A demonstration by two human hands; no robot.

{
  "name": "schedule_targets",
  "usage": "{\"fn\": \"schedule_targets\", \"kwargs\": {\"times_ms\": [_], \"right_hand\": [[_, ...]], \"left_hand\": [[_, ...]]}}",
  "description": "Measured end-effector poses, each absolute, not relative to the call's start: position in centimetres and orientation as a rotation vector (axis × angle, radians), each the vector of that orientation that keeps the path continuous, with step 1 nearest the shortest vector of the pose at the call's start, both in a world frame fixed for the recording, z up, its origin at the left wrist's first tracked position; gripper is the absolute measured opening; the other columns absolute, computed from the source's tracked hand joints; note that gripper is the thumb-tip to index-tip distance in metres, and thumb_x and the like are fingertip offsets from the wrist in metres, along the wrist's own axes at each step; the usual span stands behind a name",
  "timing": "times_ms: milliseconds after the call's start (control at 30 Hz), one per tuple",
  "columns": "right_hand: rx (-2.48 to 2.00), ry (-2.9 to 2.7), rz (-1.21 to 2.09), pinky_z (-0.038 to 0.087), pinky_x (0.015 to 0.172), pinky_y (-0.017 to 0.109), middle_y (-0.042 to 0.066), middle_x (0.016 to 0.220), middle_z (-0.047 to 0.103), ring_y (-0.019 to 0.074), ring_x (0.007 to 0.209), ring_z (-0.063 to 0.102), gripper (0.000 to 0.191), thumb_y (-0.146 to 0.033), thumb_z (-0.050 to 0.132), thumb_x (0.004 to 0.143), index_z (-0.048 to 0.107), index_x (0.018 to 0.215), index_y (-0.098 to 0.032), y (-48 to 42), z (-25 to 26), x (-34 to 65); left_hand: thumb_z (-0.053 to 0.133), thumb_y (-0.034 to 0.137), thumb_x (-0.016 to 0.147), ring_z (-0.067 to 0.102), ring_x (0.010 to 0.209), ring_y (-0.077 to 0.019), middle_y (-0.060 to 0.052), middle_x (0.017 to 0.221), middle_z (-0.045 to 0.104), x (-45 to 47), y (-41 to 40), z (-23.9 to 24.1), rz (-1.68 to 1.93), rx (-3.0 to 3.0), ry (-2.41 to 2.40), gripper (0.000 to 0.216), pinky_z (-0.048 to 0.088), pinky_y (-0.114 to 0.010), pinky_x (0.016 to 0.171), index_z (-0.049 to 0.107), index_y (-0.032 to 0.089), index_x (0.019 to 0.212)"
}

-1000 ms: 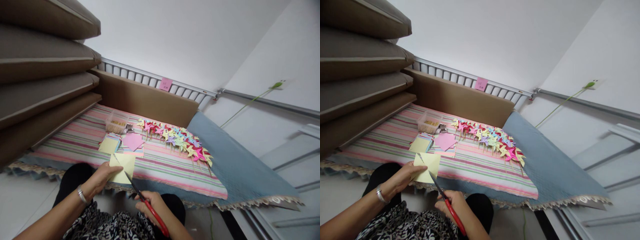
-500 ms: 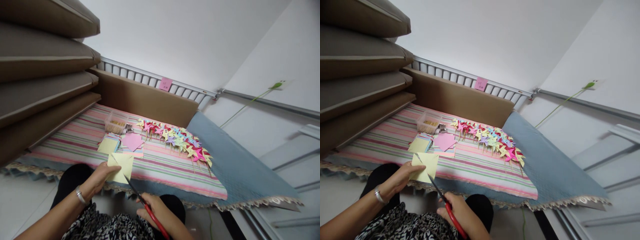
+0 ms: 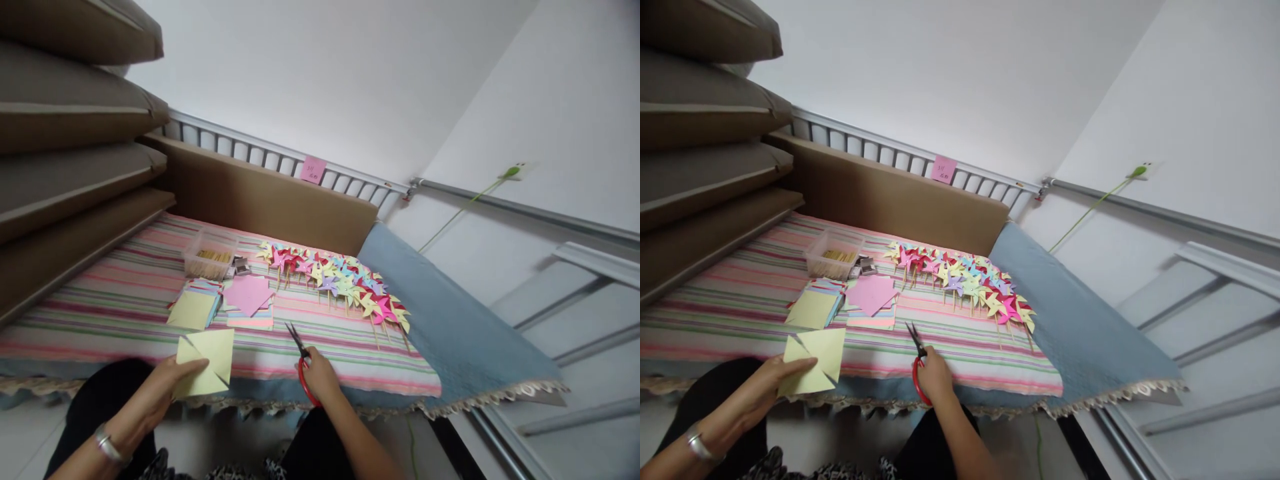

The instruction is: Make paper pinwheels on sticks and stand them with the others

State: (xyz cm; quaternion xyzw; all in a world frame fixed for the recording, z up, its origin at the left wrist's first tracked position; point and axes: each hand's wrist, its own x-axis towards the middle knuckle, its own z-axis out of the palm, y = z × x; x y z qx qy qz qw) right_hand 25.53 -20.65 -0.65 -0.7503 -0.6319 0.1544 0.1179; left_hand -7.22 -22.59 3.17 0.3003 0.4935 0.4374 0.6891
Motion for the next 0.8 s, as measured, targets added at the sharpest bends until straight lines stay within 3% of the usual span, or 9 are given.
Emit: {"fn": "schedule_targets", "kwargs": {"times_ms": [133,233,367,500,600,700,800], "right_hand": [[-2.218,-1.881,0.391,0.042,0.075,0.028,0.013,0.104,0.069,0.0251,0.096,0.063,0.032,-0.029,0.053,0.083,0.059,0.113,-0.018,-17.8,-0.5,25.3],[-2.216,-1.923,0.406,0.042,0.074,0.028,0.013,0.099,0.07,0.0259,0.094,0.064,0.031,-0.032,0.055,0.082,0.062,0.109,-0.019,-16.2,-0.5,25.0],[-2.227,-1.907,0.406,0.042,0.074,0.034,0.018,0.096,0.069,0.0296,0.091,0.064,0.031,-0.026,0.051,0.084,0.061,0.11,-0.013,-14.7,-0.7,24.7],[-2.14,-1.859,0.451,0.039,0.087,0.038,0.021,0.114,0.061,0.0308,0.106,0.057,0.041,-0.015,0.053,0.08,0.054,0.121,-0.011,-14.0,-0.2,24.5],[-2.016,-1.807,0.562,0.033,0.098,0.04,0.021,0.12,0.057,0.0322,0.118,0.048,0.042,-0.013,0.057,0.076,0.058,0.118,-0.01,-14.4,0.8,23.8],[-1.828,-1.741,0.765,0.034,0.099,0.039,0.018,0.119,0.059,0.0287,0.116,0.051,0.037,-0.02,0.057,0.079,0.06,0.115,-0.011,-15.7,2.3,22.0],[-1.583,-1.675,1.059,0.047,0.085,0.034,0.011,0.108,0.067,0.0215,0.099,0.063,0.039,-0.039,0.05,0.085,0.059,0.116,-0.016,-17.5,4.0,19.2]], "left_hand": [[0.078,0.03,0.06,0.069,0.066,-0.0253,-0.013,0.078,0.076,-7.4,-22.5,3.3,0.994,0.649,1.073,0.04,0.052,-0.03,0.06,0.069,0.009,0.092],[0.077,0.027,0.062,0.069,0.073,-0.0256,-0.013,0.083,0.076,-7.3,-22.4,3.7,1.025,0.66,1.024,0.041,0.052,-0.032,0.068,0.069,0.008,0.097],[0.076,0.027,0.062,0.069,0.071,-0.0247,-0.013,0.083,0.075,-6.9,-22.2,4.3,1.03,0.661,1.014,0.041,0.051,-0.032,0.067,0.069,0.007,0.097],[0.077,0.028,0.06,0.068,0.069,-0.0245,-0.013,0.082,0.075,-6.4,-21.8,4.9,1.038,0.701,1.019,0.041,0.051,-0.032,0.066,0.07,0.008,0.095],[0.078,0.029,0.059,0.068,0.07,-0.025,-0.013,0.08,0.075,-6.1,-21.6,5.3,1.03,0.725,1.031,0.04,0.051,-0.033,0.068,0.071,0.009,0.092],[0.078,0.029,0.059,0.069,0.071,-0.026,-0.013,0.079,0.075,-5.7,-21.4,5.6,1.019,0.749,1.052,0.036,0.052,-0.034,0.07,0.072,0.009,0.088],[0.079,0.029,0.057,0.069,0.073,-0.0271,-0.014,0.08,0.075,-5.2,-21.3,5.8,1.0,0.786,1.062,0.036,0.052,-0.035,0.071,0.073,0.009,0.086]]}}
